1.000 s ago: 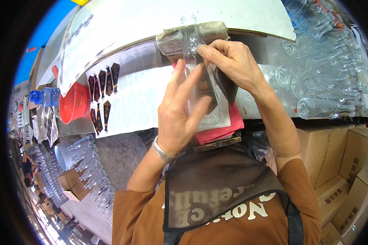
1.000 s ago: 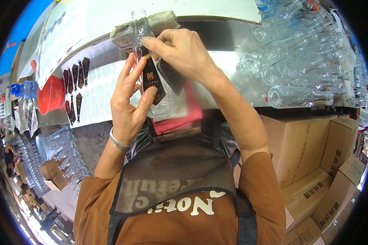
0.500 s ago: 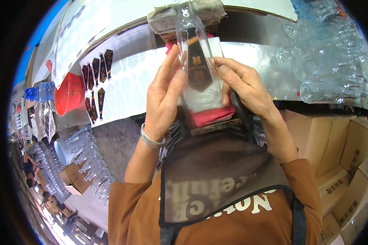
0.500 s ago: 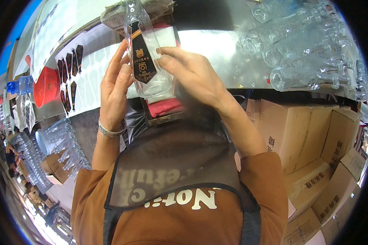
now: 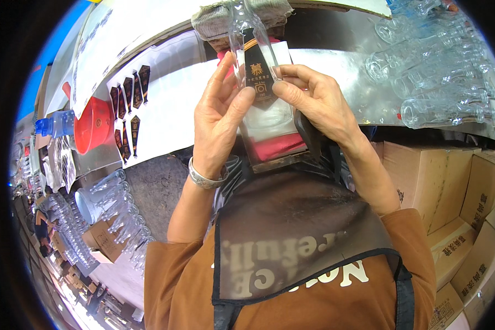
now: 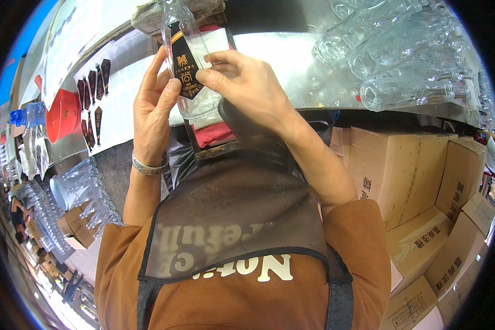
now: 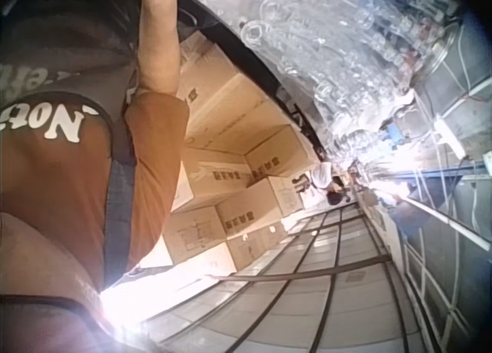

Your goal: The person arranges clear plastic bottles on a table, then applies labels to them one by one using a handheld labeler. The person handles the bottles and labels throughout the clip.

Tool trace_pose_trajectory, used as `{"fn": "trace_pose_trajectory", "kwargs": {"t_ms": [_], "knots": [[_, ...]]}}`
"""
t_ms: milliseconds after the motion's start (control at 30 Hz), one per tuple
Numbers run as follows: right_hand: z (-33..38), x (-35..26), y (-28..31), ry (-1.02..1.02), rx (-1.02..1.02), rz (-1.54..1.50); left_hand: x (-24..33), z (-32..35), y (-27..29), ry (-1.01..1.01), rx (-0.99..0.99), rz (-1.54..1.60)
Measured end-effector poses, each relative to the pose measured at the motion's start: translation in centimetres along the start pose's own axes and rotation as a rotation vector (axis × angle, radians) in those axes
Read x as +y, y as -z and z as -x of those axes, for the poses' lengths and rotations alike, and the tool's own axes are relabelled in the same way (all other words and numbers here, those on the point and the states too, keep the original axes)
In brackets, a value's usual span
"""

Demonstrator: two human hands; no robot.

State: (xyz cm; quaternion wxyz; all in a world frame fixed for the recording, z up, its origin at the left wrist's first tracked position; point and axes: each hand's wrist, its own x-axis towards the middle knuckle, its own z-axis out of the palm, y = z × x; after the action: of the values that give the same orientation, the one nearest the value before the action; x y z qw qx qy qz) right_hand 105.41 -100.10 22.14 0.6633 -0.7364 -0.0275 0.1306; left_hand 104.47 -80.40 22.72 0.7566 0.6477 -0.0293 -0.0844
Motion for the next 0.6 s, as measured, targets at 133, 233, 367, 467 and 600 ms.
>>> {"fn": "trace_pose_trajectory", "kwargs": {"t_ms": [133, 233, 367, 467, 600], "knots": [[-0.16, 0.36, 0.09, 0.016, 0.02, -0.031, 0.06, -0.05, -0.43, -0.016, 0.011, 0.007], [-0.15, 0.34, 0.15, 0.007, 0.009, -0.051, 0.07, -0.05, -0.57, -0.016, 0.023, 0.008], [-0.22, 0.37, 0.24, -0.005, -0.001, -0.071, 0.09, -0.04, -0.7, -0.014, 0.033, -0.005], [-0.25, 0.34, 0.28, -0.005, -0.005, -0.07, 0.02, -0.1, -0.69, -0.018, 0.034, 0.001], [-0.18, 0.19, 0.38, -0.03, -0.023, -0.087, 0.07, -0.14, -0.72, -0.011, 0.043, -0.002]]}}
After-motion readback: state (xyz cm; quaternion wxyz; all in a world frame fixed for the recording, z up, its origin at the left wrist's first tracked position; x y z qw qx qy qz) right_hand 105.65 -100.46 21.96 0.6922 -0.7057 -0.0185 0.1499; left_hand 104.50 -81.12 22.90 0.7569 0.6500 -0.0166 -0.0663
